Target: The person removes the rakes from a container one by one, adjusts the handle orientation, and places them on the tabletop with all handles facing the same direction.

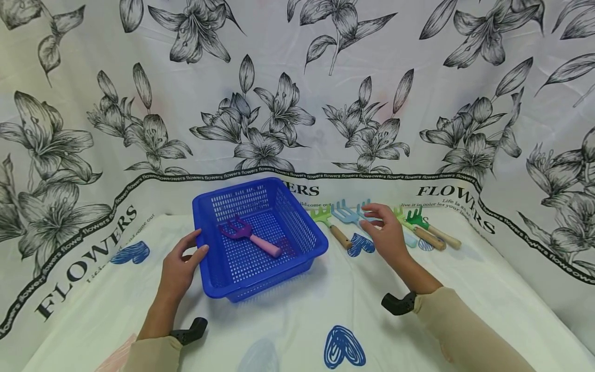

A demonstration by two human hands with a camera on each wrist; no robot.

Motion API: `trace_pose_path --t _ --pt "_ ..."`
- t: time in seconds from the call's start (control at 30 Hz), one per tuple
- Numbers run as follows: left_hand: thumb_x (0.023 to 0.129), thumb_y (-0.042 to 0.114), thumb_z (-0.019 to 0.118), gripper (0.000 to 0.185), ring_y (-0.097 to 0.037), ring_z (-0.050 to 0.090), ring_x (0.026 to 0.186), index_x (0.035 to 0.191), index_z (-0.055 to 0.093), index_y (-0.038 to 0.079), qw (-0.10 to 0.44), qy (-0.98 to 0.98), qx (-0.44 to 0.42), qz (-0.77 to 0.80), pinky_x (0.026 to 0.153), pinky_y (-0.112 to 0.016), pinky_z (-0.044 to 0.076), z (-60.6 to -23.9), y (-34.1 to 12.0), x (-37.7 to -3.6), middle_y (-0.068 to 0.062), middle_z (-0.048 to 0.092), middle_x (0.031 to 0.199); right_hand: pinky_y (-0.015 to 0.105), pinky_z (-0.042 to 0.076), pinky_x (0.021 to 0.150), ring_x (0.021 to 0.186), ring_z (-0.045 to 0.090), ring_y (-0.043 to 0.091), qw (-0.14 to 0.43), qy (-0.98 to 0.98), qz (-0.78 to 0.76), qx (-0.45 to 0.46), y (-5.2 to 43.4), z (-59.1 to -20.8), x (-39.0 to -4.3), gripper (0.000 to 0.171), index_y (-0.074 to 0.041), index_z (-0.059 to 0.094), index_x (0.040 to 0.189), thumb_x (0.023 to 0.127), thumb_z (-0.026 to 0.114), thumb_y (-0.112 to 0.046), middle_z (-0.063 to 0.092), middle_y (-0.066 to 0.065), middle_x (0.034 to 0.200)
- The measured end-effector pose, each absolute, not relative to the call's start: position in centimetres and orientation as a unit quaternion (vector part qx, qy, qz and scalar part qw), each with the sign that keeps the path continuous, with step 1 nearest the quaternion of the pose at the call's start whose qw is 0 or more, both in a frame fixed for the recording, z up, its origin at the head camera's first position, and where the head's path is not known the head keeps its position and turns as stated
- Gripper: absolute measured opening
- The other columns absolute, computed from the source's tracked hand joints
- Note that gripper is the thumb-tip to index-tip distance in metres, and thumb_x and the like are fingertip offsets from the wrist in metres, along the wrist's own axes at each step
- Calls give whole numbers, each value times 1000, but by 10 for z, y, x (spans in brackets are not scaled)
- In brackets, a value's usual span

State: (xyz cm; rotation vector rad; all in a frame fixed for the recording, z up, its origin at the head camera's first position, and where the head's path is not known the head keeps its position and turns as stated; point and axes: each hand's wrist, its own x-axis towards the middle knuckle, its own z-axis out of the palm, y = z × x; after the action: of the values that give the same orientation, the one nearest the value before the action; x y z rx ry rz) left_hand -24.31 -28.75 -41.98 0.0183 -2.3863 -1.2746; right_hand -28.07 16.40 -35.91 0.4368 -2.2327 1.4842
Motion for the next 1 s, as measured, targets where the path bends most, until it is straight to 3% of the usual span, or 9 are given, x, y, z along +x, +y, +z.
trace_pose_path --t 0.2,0.47,0.73,1.0 --pt "99 42 54 58 -39 47 125 148 41 14 224 -860 11 -458 96 -57 43 -421 -287 -243 -20 52 138 45 51 90 112 57 31 200 -808 519 192 151 -372 -291 44 -7 52 133 92 66 -4 49 13 132" --pt "99 40 54 58 -38 48 124 148 42 13 226 -862 10 -453 95 -54 44 -420 -287 -243 -19 53 136 56 50 88 112 56 43 200 -794 507 268 125 -355 -275 50 5 47 134 89 66 4 46 24 132" --pt "99 41 54 57 -36 49 124 148 42 14 227 -866 16 -446 93 -47 45 -422 -287 -244 -18 53 136 54 50 89 113 57 34 203 -789 487 314 110 -370 -293 52 -6 52 134 86 72 -3 49 14 133" --pt "98 43 54 60 -40 48 124 149 41 14 225 -858 14 -461 96 -57 44 -422 -286 -243 -20 51 137 46 51 90 115 56 33 203 -788 461 353 91 -367 -292 54 -5 52 133 84 74 -2 48 10 134"
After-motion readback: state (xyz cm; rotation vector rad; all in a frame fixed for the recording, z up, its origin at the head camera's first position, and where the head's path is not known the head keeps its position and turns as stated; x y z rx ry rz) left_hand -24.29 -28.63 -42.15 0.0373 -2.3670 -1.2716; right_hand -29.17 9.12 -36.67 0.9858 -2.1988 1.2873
